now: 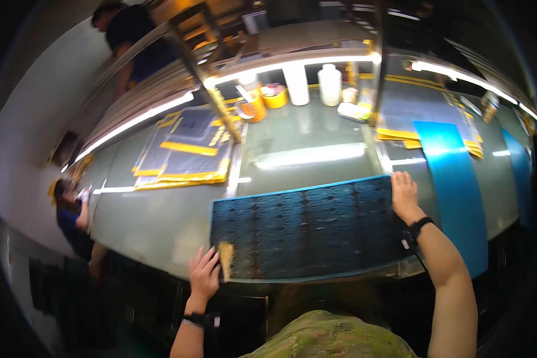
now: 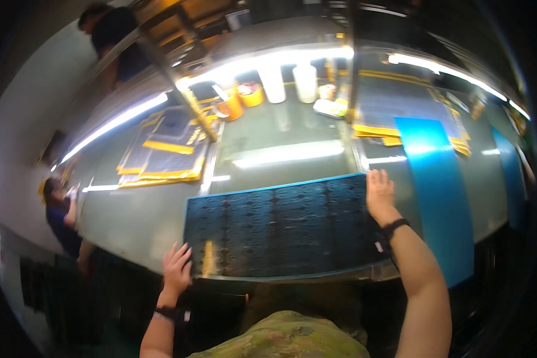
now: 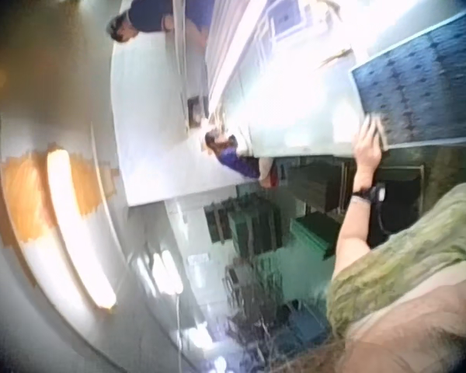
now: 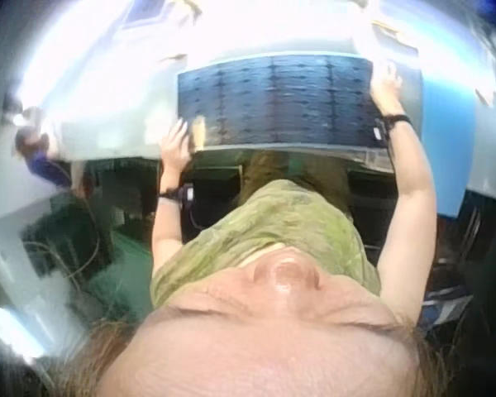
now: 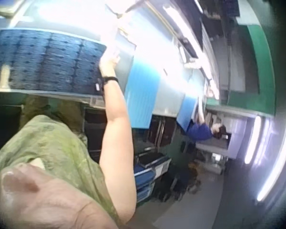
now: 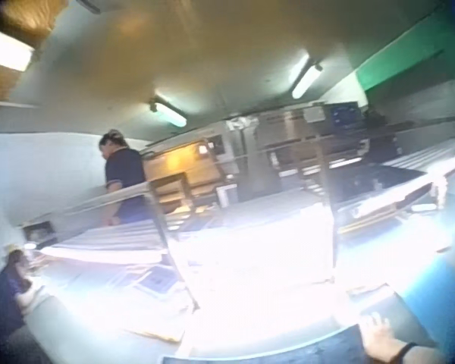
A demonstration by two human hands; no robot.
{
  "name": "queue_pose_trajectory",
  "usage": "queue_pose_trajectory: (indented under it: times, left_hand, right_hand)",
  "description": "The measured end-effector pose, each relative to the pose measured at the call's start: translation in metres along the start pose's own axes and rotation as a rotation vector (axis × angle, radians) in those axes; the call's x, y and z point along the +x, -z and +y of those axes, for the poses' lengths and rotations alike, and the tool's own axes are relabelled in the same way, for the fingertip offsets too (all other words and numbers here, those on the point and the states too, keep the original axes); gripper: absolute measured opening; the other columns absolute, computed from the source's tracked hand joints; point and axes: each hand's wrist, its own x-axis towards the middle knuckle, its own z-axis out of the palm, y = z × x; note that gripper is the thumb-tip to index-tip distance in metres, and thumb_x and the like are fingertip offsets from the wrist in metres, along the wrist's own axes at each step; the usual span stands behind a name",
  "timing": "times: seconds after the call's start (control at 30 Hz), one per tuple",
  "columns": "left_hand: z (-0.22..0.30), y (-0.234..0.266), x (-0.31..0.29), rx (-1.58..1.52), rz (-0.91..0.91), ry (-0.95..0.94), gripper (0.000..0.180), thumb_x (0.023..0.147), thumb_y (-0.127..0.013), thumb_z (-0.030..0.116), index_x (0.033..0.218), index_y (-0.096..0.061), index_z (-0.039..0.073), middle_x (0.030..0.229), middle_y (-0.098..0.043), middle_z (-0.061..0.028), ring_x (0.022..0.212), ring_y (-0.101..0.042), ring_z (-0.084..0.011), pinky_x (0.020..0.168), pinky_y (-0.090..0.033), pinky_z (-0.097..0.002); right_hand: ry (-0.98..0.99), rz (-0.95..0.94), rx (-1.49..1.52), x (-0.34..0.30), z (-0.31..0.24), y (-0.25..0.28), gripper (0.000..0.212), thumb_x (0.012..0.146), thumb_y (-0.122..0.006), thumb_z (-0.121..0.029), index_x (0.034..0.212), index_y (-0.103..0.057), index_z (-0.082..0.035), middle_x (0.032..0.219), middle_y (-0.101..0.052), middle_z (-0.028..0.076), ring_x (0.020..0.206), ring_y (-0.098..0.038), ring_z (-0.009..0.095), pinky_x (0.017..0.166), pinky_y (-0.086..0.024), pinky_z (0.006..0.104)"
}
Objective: Picking up solar panel components and placing them on blue substrate sheets for assembly and inspection.
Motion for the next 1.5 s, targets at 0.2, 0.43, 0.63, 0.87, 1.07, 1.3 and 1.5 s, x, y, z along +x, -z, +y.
queue_pose_trajectory:
  times: [0.2, 0.43, 0.63, 0.87, 1.07, 1.3, 1.5]
  left_hand:
    - [-0.034, -0.052, 0.099, 0.107, 0.05, 0.051, 0.053, 0.089, -0.055, 0.037, 0.132, -0.046, 0.008, 0.142, -0.041, -0.0066, 0.135, -0.029, -0.034, 0.103, -0.026, -0.0581]
    - [-0.042, -0.07, 0.132, 0.243, 0.032, 0.223, 0.055, 0.091, -0.047, 0.044, 0.133, -0.045, 0.008, 0.144, -0.038, -0.0064, 0.137, -0.026, -0.0291, 0.108, -0.018, -0.0575]
    - [-0.039, -0.072, 0.135, 0.268, 0.011, 0.274, 0.058, 0.093, -0.041, 0.045, 0.139, -0.036, 0.009, 0.149, -0.028, -0.0064, 0.14, -0.017, -0.0292, 0.109, -0.013, -0.0584]
    - [-0.036, -0.073, 0.139, 0.26, -0.122, 0.351, 0.061, 0.096, -0.033, 0.046, 0.145, -0.025, 0.011, 0.154, -0.017, -0.0041, 0.143, -0.005, -0.0286, 0.109, -0.006, -0.0603]
    - [-0.037, -0.068, 0.137, 0.279, -0.112, 0.378, 0.063, 0.096, -0.033, 0.047, 0.145, -0.024, 0.01, 0.154, -0.018, -0.0036, 0.143, -0.006, -0.0273, 0.109, -0.006, -0.0612]
    - [-0.028, -0.065, 0.131, 0.327, -0.201, 0.373, 0.07, 0.095, -0.027, 0.053, 0.146, -0.018, 0.006, 0.155, -0.011, -0.0088, 0.143, -0.004, -0.0289, 0.109, -0.006, -0.0608]
    - [-0.018, -0.034, -0.019, 0.139, -0.169, 0.313, 0.079, 0.093, -0.023, 0.06, 0.146, -0.016, 0.003, 0.154, -0.009, -0.0147, 0.142, -0.003, -0.0331, 0.109, -0.002, -0.0599]
  right_hand:
    - [0.002, -0.048, 0.02, -0.012, 0.0, -0.001, 0.055, 0.08, -0.045, -0.003, 0.134, -0.039, -0.002, 0.138, -0.039, 0.011, 0.13, -0.034, 0.034, 0.101, -0.033, 0.0431]
    - [0.008, -0.033, 0.024, -0.015, 0.003, -0.001, 0.054, 0.082, -0.045, -0.007, 0.135, -0.038, -0.003, 0.141, -0.038, 0.008, 0.131, -0.033, 0.033, 0.101, -0.032, 0.0458]
    - [-0.079, -0.169, 0.055, -0.008, -0.005, 0.018, 0.056, 0.082, -0.044, -0.006, 0.137, -0.036, -0.005, 0.145, -0.032, 0.008, 0.134, -0.028, 0.036, 0.104, -0.028, 0.0545]
    - [0.039, -0.21, 0.063, -0.053, 0.003, 0.045, 0.06, 0.078, -0.047, -0.005, 0.137, -0.035, 0.001, 0.145, -0.033, 0.014, 0.134, -0.028, 0.037, 0.107, -0.026, 0.0522]
    - [-0.004, -0.172, 0.204, -0.188, -0.01, 0.122, 0.054, 0.08, -0.045, -0.004, 0.132, -0.04, 0.005, 0.142, -0.037, 0.017, 0.132, -0.032, 0.038, 0.107, -0.026, 0.0499]
    - [-0.06, -0.117, 0.127, -0.236, -0.028, 0.142, 0.049, 0.08, -0.042, 0.0, 0.129, -0.044, 0.006, 0.141, -0.039, 0.016, 0.132, -0.032, 0.038, 0.108, -0.027, 0.0491]
    - [-0.193, -0.173, 0.345, -0.282, -0.033, 0.157, 0.053, 0.075, -0.045, 0.003, 0.128, -0.044, 0.009, 0.139, -0.039, 0.02, 0.13, -0.034, 0.039, 0.106, -0.029, 0.0467]
